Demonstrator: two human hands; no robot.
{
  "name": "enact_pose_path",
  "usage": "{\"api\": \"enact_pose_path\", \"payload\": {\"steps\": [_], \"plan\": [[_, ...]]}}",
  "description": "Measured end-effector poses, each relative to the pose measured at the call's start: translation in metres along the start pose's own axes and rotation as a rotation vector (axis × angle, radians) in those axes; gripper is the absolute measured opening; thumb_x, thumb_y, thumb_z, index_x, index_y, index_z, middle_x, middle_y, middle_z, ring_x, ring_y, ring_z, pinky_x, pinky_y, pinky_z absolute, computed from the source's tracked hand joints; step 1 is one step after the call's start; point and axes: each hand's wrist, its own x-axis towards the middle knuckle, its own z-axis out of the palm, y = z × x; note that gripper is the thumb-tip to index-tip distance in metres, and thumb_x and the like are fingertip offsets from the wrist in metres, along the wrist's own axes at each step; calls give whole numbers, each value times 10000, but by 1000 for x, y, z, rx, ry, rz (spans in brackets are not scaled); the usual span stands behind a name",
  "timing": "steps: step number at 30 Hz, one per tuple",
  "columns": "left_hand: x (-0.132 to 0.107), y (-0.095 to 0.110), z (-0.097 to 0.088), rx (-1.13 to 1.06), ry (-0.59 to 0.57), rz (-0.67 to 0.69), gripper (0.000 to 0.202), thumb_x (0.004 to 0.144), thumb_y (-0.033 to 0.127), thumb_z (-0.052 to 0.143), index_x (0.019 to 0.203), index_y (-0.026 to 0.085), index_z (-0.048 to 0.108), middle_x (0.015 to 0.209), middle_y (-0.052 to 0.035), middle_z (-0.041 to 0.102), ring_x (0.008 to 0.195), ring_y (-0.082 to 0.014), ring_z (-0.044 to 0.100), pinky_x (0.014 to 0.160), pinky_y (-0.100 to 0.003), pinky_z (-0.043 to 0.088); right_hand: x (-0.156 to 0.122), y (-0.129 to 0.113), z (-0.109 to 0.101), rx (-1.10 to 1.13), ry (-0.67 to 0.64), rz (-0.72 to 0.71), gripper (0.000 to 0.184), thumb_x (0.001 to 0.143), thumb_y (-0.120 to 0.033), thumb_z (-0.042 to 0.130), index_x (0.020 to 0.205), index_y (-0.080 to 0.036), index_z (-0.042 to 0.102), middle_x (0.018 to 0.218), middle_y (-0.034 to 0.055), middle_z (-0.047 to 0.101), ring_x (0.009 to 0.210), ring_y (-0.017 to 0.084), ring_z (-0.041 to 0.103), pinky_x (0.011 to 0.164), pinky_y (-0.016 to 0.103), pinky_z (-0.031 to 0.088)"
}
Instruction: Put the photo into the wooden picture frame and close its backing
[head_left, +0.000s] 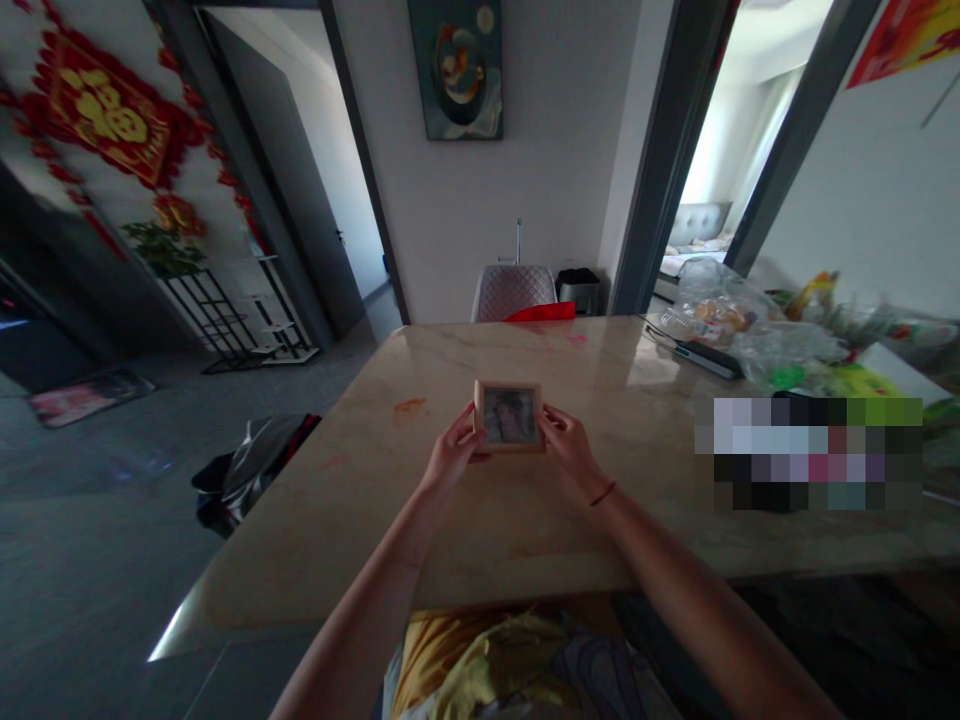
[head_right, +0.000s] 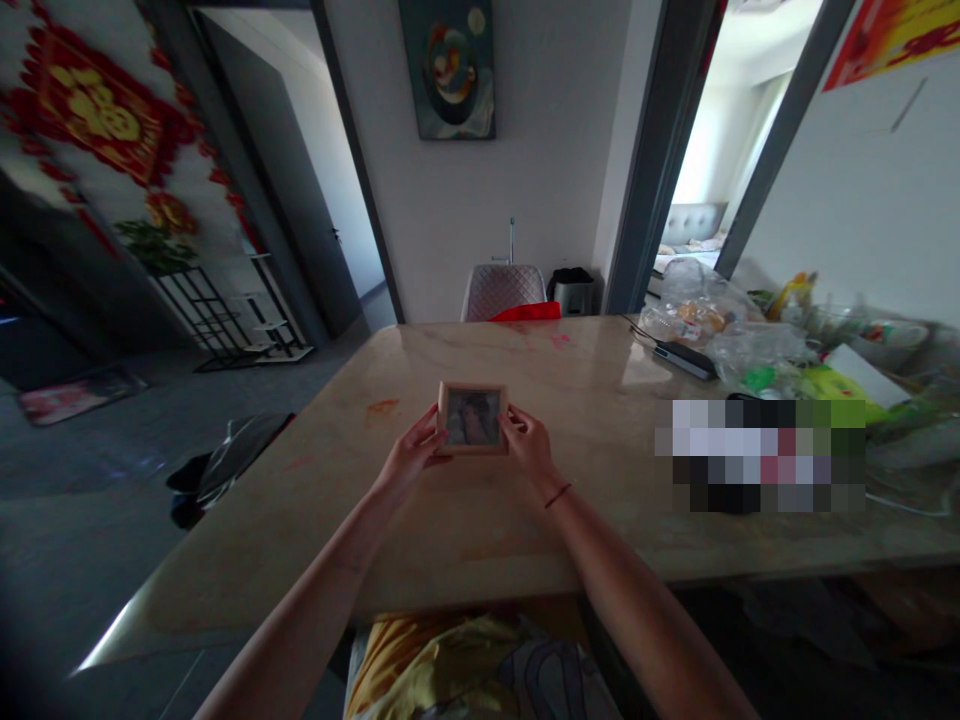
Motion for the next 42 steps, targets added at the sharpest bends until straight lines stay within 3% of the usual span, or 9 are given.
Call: {"api": "enact_pose_path", "payload": {"steps": [7, 12, 19, 22, 25, 29, 34, 39, 42], "plan": [[-7, 13, -1, -159, -77, 8, 692, 704, 198, 734, 1342, 269, 476, 952, -18, 675, 748, -121, 632, 685, -289, 580, -5, -19, -3, 454, -77, 98, 525, 619, -426, 734, 1115, -272, 651, 860, 1, 689, 729, 140, 613, 660, 269, 452], [-8, 17, -4, -187, -98, -2, 701, 685, 203, 747, 1334, 263, 488, 976, -24, 683, 748, -128, 641, 669, -279, 580, -13, -28, -10, 505, -236, 166, 273, 640, -440, 742, 814, -238, 687, 737, -14, 643, 633, 111, 554, 570, 239, 401], [-2, 9, -2, -47, -29, 19, 682, 715, 286, 722, 1348, 237, 470, 1013, -52, 686, 801, -165, 656, 705, -321, 575, -15, -34, -11, 545, -268, 236, 305, 566, -449, 793, 647, -209, 622, 616, -43, 555, 565, 90, 489, 566, 236, 382], [-2, 5, 2, 220, 129, 159, 555, 761, 327, 676, 1288, 218, 540, 1129, -97, 658, 931, -228, 657, 805, -375, 547, -16, -34, -6, 561, -197, 245, 331, 527, -459, 806, 644, -207, 627, 626, -39, 567, 568, 92, 494, 567, 232, 388], [-8, 4, 9, 634, 226, 530, 428, 801, 322, 637, 1219, 242, 598, 1306, -104, 564, 1187, -274, 537, 1017, -458, 411, -15, -31, -1, 562, -156, 251, 350, 521, -485, 794, 646, -204, 627, 631, -30, 586, 555, 97, 496, 557, 239, 385], [-14, 0, 22, 1077, -121, 885, 470, 800, 302, 639, 1259, 242, 558, 1392, -96, 488, 1318, -272, 406, 1103, -511, 292, -15, -28, 1, 519, -130, 207, 352, 578, -521, 736, 638, -204, 596, 598, -23, 583, 543, 109, 504, 546, 247, 384], [-11, -3, 29, 1200, -212, 967, 457, 876, 93, 423, 1311, 199, 512, 1352, -105, 527, 1300, -214, 436, 1116, -431, 315, -16, -30, 2, 458, -124, 195, 360, 616, -545, 686, 649, -203, 580, 574, -17, 566, 517, 113, 488, 489, 245, 348], [-9, -1, 24, 1184, -193, 968, 427, 884, 90, 398, 1270, 189, 550, 1319, -105, 556, 1263, -209, 480, 1077, -410, 376, -21, -35, 7, 465, -103, 193, 405, 615, -527, 704, 523, -208, 470, 459, -73, 382, 438, 74, 341, 452, 239, 273], [-10, 1, 22, 1175, -194, 974, 409, 884, 94, 400, 1247, 181, 569, 1309, -102, 564, 1259, -202, 485, 1078, -406, 373, -21, -34, 6, 480, -121, 185, 372, 616, -521, 714, 570, -208, 517, 495, -58, 455, 462, 81, 399, 472, 235, 319]]}}
